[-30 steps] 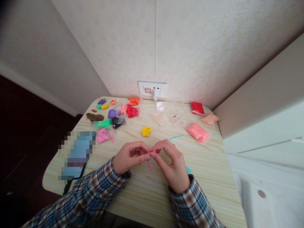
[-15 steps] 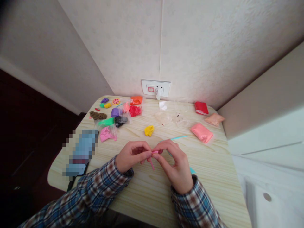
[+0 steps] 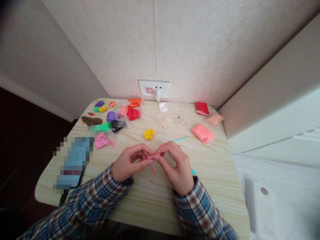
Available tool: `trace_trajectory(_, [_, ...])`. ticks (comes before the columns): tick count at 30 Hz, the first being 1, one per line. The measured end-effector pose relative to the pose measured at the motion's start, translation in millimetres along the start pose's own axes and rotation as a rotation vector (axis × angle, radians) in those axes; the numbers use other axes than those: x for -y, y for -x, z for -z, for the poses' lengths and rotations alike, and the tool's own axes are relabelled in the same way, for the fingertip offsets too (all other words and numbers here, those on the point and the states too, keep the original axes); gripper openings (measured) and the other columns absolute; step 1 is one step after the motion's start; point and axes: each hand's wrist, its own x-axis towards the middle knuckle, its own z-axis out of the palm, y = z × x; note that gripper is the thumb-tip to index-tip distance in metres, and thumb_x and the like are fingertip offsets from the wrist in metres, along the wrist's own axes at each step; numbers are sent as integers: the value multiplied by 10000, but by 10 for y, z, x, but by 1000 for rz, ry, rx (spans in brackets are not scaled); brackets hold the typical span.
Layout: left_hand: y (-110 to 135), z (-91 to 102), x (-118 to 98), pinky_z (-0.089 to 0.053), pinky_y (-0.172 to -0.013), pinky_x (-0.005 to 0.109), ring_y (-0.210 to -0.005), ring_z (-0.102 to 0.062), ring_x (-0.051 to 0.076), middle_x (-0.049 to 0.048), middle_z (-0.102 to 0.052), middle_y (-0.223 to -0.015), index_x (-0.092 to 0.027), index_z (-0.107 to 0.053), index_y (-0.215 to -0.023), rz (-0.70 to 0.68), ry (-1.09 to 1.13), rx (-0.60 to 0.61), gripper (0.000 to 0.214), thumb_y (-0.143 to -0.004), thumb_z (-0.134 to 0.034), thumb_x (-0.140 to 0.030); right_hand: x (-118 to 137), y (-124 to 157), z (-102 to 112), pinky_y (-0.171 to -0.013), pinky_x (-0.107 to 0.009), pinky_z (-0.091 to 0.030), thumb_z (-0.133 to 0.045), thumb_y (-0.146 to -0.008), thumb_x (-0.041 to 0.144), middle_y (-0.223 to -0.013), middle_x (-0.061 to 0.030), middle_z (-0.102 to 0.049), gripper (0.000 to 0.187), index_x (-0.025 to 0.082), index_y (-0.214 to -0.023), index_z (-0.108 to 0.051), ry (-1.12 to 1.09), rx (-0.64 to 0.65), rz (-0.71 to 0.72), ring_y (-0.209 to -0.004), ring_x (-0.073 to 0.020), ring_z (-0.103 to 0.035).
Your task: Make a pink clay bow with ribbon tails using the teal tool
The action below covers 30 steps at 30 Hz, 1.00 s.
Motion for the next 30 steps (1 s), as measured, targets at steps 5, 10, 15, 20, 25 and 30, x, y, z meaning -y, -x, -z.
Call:
trace_trajectory(5, [3,-1,10,-410,-526,173,-536,-498,66,5,-605,-644,-101,-632,-779,-83,-79,-63,153,-770,-631,-254,8,9,4,-714,-310,-431,-590,-825,196,-769,5,-605,36,220,-799,-587,24,1,1,-756,-141,-553])
trace_trajectory(10, [0,5,15,-425,-511,170,-526,-515,68,10,-630,-650,-107,-650,-806,-106,-80,-74,137,-768,-639,-238,-1,8,0,-717,-311,-426,-588,-823,170,-789,8,-599,58,228,-822,-580,31,12,15,-770,-140,-545])
trace_trajectory(15, [-3,1,26,-449,-490,173,-501,-531,70,18,-642,-646,-104,-649,-794,-66,-25,-89,150,-756,-661,-248,-6,4,-3,-707,-305,-421,-588,-822,166,-775,13,-594,63,225,-806,-573,50,-5,16,-757,-134,-540])
trace_trajectory(20, [6,-2,25,-461,-481,167,-502,-553,75,20,-648,-634,-104,-654,-773,-62,6,-94,162,-746,-677,-262,8,3,-2,-703,-310,-428,-590,-823,202,-765,5,-602,34,216,-794,-580,63,-11,12,-752,-144,-549])
trace_trajectory(25, [4,5,18,-470,-488,172,-504,-562,78,25,-667,-655,-113,-654,-778,-60,6,-98,157,-745,-680,-264,18,4,-2,-694,-323,-436,-583,-828,223,-757,-9,-607,47,210,-782,-582,69,-16,15,-741,-154,-555])
trace_trajectory(30, [3,11,42,-499,-527,196,-528,-587,93,35,-683,-702,-118,-657,-808,-52,-23,-93,176,-741,-688,-277,11,4,-2,-700,-334,-437,-577,-835,234,-764,-18,-603,53,211,-787,-579,75,-18,-1,-749,-160,-553])
